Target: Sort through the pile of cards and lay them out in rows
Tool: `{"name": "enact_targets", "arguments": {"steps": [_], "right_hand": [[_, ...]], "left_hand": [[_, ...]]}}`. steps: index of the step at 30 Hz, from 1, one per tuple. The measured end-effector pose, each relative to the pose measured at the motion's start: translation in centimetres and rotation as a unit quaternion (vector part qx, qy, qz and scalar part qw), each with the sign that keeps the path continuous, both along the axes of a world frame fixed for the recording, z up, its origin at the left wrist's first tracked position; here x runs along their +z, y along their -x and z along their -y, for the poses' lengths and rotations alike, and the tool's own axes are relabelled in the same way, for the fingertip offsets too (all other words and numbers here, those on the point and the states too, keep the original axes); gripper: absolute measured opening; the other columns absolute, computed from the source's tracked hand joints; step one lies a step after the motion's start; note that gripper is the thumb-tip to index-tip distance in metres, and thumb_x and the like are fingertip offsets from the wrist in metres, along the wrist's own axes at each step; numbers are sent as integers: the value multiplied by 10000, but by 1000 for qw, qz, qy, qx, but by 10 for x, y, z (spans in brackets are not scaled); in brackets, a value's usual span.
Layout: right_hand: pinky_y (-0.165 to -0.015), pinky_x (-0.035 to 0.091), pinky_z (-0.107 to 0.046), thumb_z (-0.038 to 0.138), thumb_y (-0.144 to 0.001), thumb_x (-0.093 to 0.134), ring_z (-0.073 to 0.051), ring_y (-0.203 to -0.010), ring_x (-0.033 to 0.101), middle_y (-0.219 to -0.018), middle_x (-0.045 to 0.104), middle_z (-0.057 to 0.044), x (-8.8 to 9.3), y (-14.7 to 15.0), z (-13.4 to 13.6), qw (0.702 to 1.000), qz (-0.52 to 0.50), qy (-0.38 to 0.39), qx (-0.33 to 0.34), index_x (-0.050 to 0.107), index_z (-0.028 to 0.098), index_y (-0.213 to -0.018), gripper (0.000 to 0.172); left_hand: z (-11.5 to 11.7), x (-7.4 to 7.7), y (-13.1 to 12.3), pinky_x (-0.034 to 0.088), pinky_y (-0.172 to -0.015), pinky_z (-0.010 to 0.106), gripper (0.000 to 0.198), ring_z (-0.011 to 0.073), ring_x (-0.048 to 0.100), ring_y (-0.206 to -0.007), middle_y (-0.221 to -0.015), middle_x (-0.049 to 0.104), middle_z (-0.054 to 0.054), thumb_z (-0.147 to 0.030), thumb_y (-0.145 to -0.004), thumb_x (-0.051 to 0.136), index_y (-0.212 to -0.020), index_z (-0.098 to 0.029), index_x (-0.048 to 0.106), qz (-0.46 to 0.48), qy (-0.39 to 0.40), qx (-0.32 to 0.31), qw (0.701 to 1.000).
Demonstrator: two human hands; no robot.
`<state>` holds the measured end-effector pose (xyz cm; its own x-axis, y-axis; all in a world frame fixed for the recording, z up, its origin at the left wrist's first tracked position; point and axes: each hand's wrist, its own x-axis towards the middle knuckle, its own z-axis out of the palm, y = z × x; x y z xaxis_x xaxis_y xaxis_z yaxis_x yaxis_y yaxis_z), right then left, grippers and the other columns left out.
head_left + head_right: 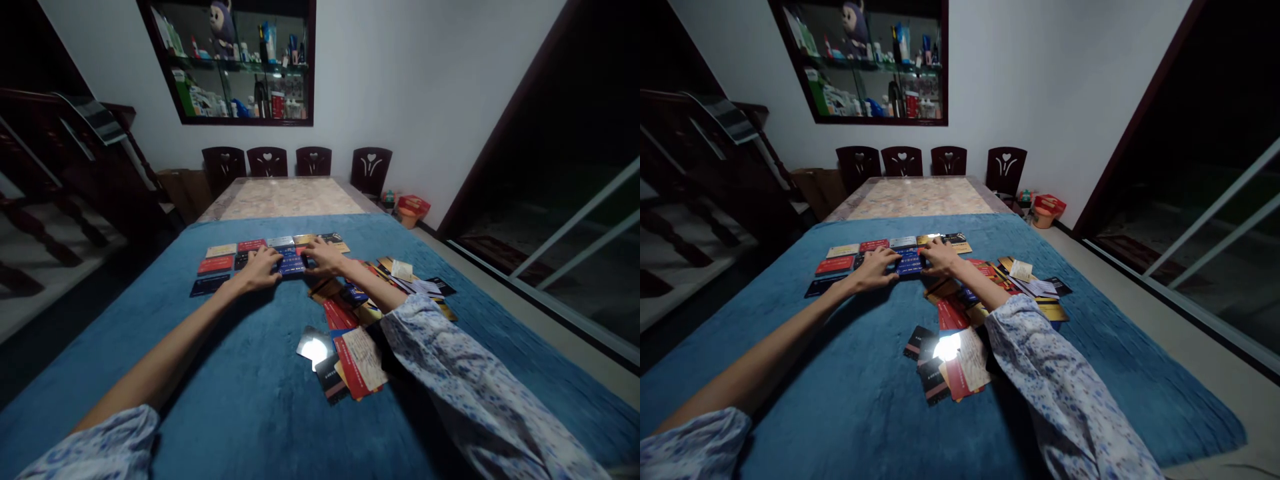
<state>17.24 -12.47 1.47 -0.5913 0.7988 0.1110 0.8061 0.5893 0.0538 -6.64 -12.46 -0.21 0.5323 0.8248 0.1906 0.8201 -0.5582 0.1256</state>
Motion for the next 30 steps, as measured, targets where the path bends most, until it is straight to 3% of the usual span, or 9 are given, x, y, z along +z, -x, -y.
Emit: {"name": "enact_targets", "arguments": {"steps": [13, 22, 30], "right_hand": [[-932, 487, -504, 358, -870, 707, -370, -1252, 462, -1353, 594, -175, 17, 33, -26, 999, 18, 24, -17, 684, 195, -1257, 420], [-937, 484, -448, 417, -892, 656, -360, -1285, 443, -1415, 565, -163, 14, 41, -46, 997, 51, 52, -29, 675, 194, -1258, 429], [-922, 483, -446, 416, -876, 655, -369, -1262, 459, -1374, 590, -175, 8, 45, -56, 996, 57, 59, -36, 688, 192, -1252, 440]], "left_hand": [[-31, 7, 14, 403, -976, 571, 474, 386, 471, -1204, -1266, 623, 153, -303, -777, 635, -1241, -215, 680, -56, -1, 53, 997], [-39, 17, 7, 400, -965, 545, 473, 382, 442, -1249, -1335, 595, 161, -314, -811, 587, -1268, -214, 658, -127, 38, 86, 987], [-46, 13, 4, 402, -981, 584, 493, 406, 459, -1255, -1318, 600, 184, -303, -807, 572, -1275, -170, 653, -137, 50, 98, 984]]}}
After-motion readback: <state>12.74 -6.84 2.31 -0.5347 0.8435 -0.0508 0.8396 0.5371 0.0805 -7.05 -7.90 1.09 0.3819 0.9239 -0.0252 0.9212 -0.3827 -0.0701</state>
